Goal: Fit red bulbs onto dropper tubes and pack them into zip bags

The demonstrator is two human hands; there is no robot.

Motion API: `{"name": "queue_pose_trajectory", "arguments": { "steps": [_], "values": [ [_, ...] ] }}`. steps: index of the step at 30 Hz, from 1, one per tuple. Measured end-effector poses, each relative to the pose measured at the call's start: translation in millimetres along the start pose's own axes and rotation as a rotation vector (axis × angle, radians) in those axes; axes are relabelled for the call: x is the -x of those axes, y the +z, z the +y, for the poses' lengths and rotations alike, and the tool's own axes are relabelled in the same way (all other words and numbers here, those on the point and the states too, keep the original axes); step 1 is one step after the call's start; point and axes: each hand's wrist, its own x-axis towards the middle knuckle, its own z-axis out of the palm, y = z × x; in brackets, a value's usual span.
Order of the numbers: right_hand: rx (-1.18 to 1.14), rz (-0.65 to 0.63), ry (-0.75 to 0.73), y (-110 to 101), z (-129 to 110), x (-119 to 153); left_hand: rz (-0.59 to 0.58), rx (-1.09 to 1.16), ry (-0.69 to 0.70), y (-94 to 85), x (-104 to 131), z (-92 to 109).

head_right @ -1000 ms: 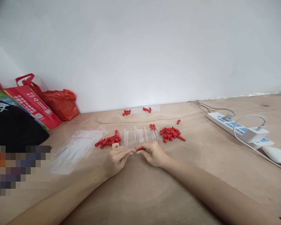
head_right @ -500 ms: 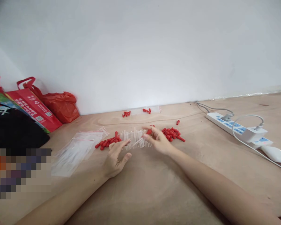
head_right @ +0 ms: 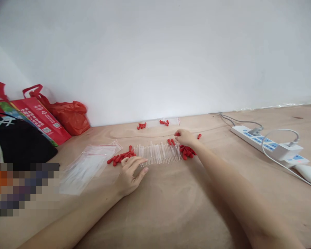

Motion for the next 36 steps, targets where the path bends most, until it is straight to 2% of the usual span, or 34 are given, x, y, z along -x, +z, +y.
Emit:
{"name": "queue_pose_trajectory", "arguments": {
  "steps": [11, 16, 22, 26, 29, 32, 36],
  "values": [
    [0.097, -0.033, 0.039, 10.0, -5.3, -2.6, -0.017, -0.017, 0.001, 1.2, -0.1, -0.5],
    [0.137, 0.016, 0.054, 6.6, -1.0, -5.6, -0.026, -0.007, -0.004, 1.0, -0.1, -1.7],
    [0.243, 0.231, 0.294, -24.9, 33.2, -10.8, -0.001, -0.054, -0.032, 1.8, 0.1, 0.0],
    [0.279, 0.269, 0.455, -36.2, 56.2, -15.1, 0.038, -0.13, -0.114, 1.9, -1.0, -1.6],
    [0.267, 0.225, 0.46, -33.5, 65.5, -19.3, 0.017, -0.198, -0.237, 1.9, -10.6, -5.6],
    [0.253, 0.201, 0.453, -27.9, 70.4, -21.1, -0.065, -0.268, -0.37, 4.9, -30.5, -10.1],
    [0.207, 0.252, 0.432, -27.4, 67.5, -18.6, -0.187, -0.348, -0.482, 17.1, -64.0, -18.3]
  ]
}}
